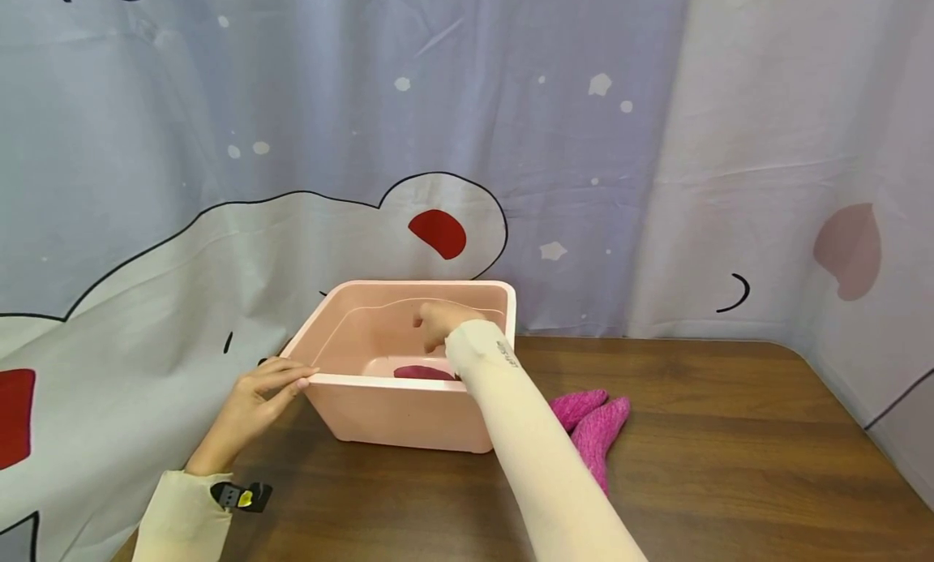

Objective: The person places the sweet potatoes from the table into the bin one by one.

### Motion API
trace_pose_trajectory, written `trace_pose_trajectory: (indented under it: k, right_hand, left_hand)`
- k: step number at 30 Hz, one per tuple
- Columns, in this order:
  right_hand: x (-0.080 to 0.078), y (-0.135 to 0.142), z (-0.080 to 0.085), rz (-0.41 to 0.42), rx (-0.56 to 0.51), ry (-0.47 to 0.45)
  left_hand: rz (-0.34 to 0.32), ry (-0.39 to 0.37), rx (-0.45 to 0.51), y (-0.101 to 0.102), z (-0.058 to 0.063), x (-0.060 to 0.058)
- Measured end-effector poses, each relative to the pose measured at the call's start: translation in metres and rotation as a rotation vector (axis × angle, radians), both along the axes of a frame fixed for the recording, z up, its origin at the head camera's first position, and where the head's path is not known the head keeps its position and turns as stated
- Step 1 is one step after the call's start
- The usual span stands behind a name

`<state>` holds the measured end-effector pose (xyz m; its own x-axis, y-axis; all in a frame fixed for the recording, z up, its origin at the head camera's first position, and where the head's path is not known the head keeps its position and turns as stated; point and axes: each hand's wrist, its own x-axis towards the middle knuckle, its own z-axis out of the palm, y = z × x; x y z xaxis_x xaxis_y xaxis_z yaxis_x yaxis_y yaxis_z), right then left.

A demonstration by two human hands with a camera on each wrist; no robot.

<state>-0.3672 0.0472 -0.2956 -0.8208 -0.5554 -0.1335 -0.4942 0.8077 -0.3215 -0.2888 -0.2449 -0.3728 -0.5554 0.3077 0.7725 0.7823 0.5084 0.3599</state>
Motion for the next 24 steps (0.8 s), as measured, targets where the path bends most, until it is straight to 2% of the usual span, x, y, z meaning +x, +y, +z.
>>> trace_pose_trajectory:
  k: [5, 7, 14, 24]
  right_hand:
    - [-0.002, 0.001, 0.006, 0.004, -0.026, -0.006]
    - [-0.003, 0.002, 0.009, 0.005, -0.051, -0.007]
    - [0.001, 0.007, 0.019, -0.030, -0.088, -0.024]
    - [0.002, 0.014, 0.027, -0.064, -0.067, 0.026]
  left_hand:
    - [-0.009, 0.010, -0.002, 0.011, 0.017, 0.015]
    - [-0.010, 0.011, -0.007, 0.013, 0.019, 0.018]
    - [0.012, 0.006, -0.020, 0.000, 0.002, 0.003]
    - [-0.008, 0.000, -0.012, -0.003, -0.002, -0.002]
